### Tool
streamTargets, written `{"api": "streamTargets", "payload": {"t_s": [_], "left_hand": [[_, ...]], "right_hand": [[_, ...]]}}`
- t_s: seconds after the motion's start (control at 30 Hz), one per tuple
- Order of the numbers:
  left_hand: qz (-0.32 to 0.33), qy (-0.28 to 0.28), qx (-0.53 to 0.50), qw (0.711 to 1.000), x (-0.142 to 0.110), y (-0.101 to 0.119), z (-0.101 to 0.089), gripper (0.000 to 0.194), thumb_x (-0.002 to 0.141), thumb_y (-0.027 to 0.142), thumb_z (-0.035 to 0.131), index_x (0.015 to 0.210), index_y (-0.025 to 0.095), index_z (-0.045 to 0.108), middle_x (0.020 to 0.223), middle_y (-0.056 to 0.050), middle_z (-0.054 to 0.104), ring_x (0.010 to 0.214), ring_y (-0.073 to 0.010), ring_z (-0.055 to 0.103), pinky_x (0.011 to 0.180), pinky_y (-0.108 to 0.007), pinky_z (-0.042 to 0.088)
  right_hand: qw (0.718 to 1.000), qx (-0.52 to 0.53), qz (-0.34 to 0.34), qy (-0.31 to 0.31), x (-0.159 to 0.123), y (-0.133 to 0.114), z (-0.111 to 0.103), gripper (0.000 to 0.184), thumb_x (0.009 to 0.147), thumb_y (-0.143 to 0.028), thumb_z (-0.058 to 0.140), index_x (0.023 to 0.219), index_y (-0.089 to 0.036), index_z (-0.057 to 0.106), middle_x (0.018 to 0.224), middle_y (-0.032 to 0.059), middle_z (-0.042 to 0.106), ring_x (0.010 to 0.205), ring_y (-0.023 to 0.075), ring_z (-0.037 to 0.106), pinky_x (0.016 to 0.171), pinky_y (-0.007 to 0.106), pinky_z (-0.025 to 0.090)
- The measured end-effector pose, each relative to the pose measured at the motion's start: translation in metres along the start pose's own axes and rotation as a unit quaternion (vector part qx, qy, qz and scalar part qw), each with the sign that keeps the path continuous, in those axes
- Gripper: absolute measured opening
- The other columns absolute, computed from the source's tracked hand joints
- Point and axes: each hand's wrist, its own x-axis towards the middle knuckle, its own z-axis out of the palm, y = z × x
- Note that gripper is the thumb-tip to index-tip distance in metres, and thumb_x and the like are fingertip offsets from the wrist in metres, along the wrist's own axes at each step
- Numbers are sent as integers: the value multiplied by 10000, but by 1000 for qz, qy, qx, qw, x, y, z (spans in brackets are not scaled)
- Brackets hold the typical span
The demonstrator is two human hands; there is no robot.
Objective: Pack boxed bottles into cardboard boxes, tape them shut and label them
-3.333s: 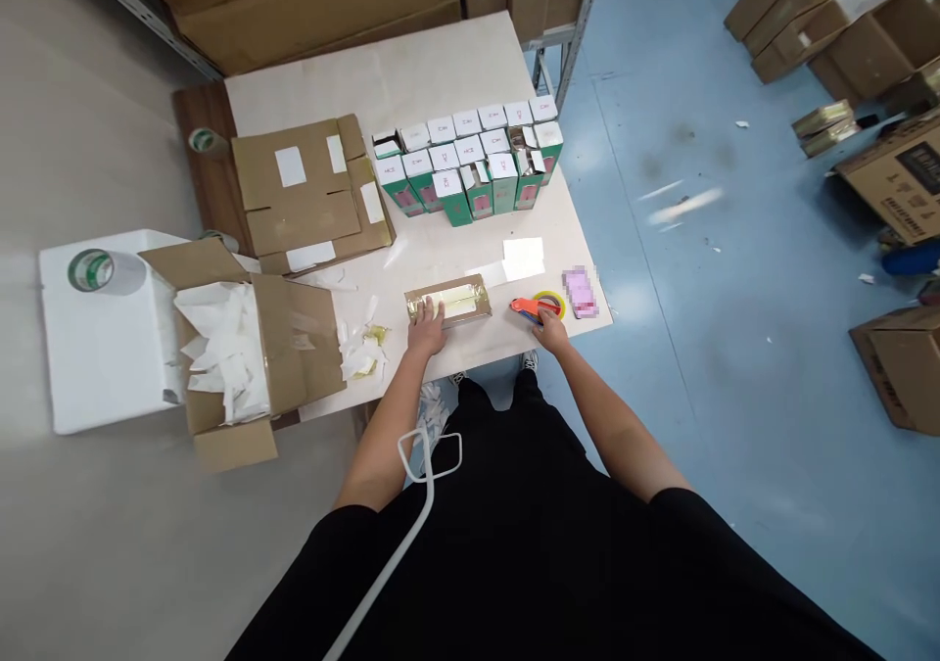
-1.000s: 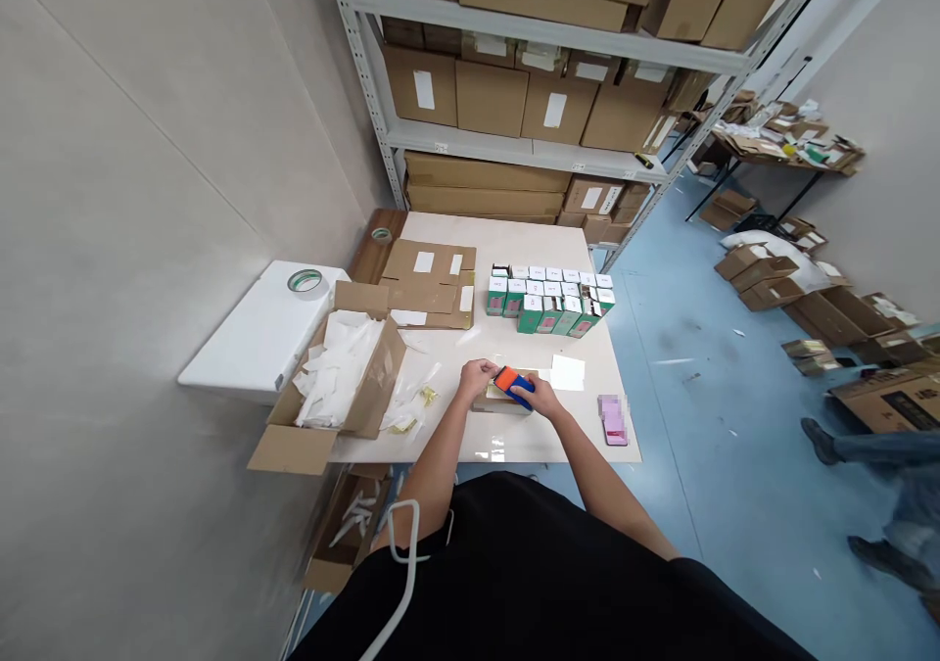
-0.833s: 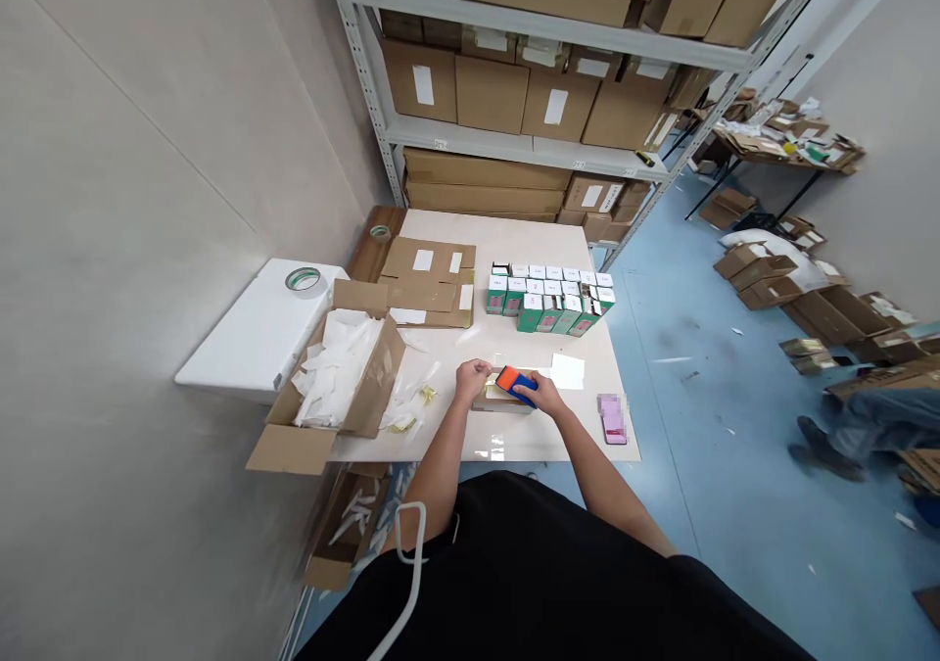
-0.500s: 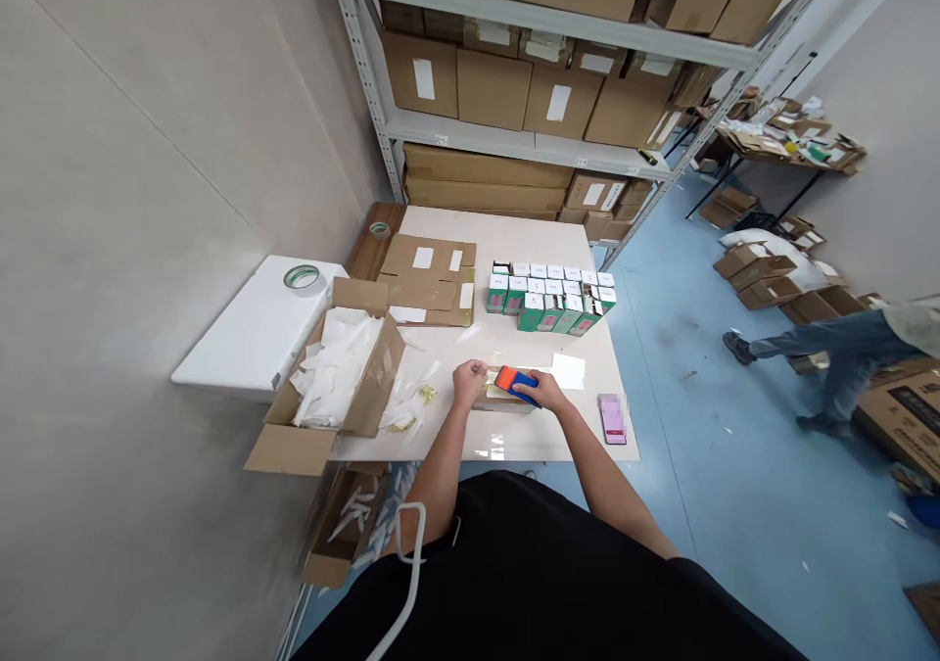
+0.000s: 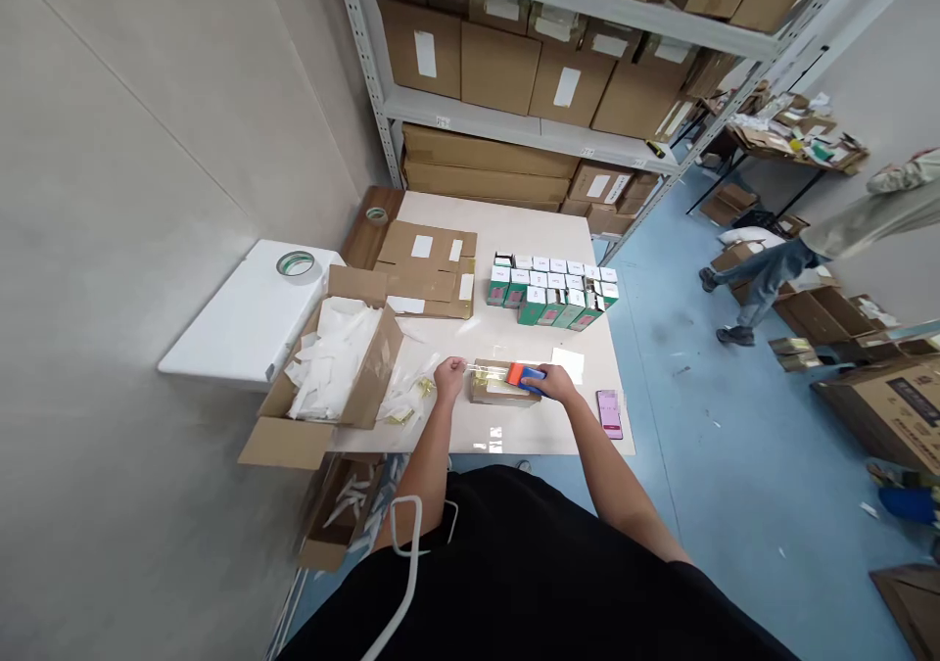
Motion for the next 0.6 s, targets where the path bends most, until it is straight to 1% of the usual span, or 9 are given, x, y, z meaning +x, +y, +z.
{"api": "streamTargets", "payload": {"t_s": [0.13, 0.3, 0.47, 0.6], "left_hand": [[-61, -2, 30, 998, 6, -24, 9, 212, 851, 325, 592, 917, 200, 751, 940, -57, 798, 887, -189, 733, 852, -275, 536], [-107, -17, 43, 993, 12, -45, 19, 235, 847, 313, 581, 934, 207, 771, 923, -64, 801, 909, -202, 743, 823, -277, 546], [-157, -33, 34, 986, 14, -59, 25, 226, 835, 286, 615, 952, 189, 782, 903, -73, 797, 898, -212, 754, 819, -287, 563], [-183, -53, -4, 982, 11, -64, 36, 222, 879, 256, 631, 1038, 159, 752, 924, -93, 790, 858, -198, 750, 785, -292, 582]], "right_hand": [[998, -57, 13, -24, 7, -12, -2, 554, 802, -763, 706, 922, -228, 778, 908, 60, 770, 834, 207, 682, 620, 247, 368], [993, -102, 23, -48, 15, -23, -5, 608, 781, -803, 701, 960, -229, 788, 943, 67, 776, 869, 212, 690, 623, 244, 376], [989, -129, 30, -65, 21, -31, -6, 636, 771, -821, 695, 983, -230, 792, 983, 76, 778, 904, 222, 695, 645, 248, 392], [987, -142, 36, -72, 21, -34, -6, 659, 774, -824, 686, 1033, -226, 786, 1018, 85, 779, 928, 235, 699, 663, 255, 413]]}}
